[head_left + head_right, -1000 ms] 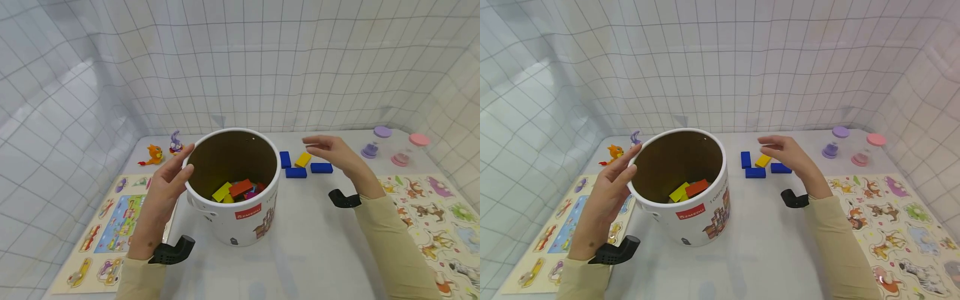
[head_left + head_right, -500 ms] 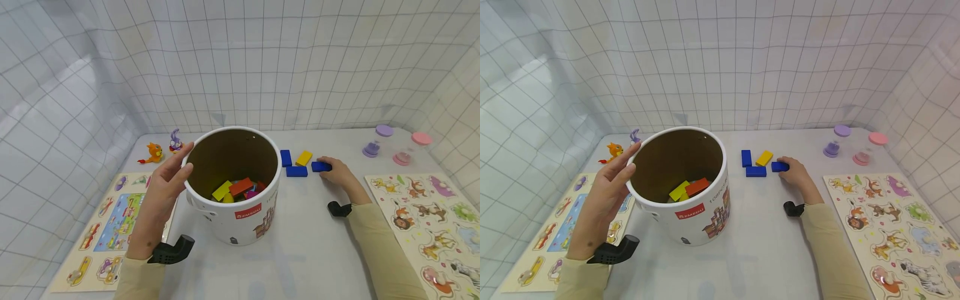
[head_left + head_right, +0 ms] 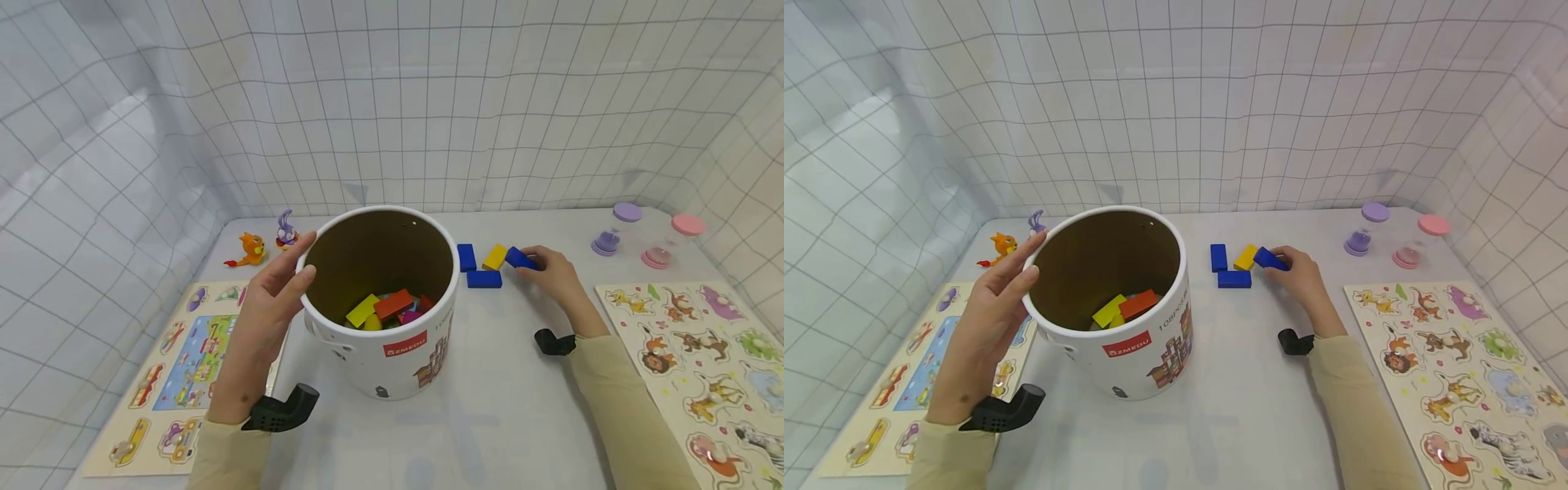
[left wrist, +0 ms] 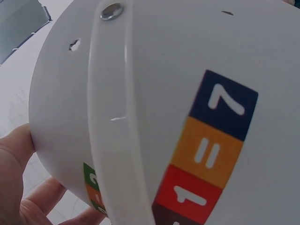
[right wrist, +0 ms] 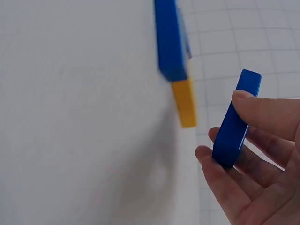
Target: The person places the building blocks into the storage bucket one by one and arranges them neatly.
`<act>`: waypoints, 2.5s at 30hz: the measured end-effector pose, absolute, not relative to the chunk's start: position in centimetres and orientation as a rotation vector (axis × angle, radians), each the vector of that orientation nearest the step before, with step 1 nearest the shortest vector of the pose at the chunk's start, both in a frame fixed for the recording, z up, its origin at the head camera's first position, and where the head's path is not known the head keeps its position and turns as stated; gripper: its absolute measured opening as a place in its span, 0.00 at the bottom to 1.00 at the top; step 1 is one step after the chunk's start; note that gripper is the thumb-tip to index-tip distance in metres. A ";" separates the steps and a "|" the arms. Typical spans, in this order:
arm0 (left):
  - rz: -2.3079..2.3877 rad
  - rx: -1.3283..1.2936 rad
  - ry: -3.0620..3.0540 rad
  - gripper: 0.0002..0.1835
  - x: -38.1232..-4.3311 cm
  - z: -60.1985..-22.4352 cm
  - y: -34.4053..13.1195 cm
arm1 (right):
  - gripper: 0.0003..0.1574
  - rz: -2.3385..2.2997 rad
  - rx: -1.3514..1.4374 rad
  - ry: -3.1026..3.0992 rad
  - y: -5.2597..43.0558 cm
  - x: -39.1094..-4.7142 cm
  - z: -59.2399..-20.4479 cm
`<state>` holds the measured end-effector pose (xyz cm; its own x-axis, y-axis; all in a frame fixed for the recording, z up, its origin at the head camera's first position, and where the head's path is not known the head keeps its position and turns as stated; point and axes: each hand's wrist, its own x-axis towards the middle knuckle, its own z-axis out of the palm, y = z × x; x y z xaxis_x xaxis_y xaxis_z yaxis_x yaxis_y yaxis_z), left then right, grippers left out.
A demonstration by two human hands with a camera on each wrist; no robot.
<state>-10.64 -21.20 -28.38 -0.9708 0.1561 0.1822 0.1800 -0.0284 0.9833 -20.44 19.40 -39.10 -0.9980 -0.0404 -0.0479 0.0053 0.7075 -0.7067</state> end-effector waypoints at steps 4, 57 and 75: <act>-2.232 -0.382 -2.162 0.24 -10.7 -28.4 -21.3 | 0.32 -1.478 -0.123 2.754 17.4 -19.5 -35.3; -2.173 -0.367 -2.220 0.25 -9.8 -28.1 -21.3 | 0.22 -0.923 -0.293 2.895 14.8 -19.8 -41.6; -2.164 -0.375 -2.227 0.24 -10.0 -28.2 -21.1 | 0.21 -2.081 -0.680 2.323 14.2 -13.9 -27.6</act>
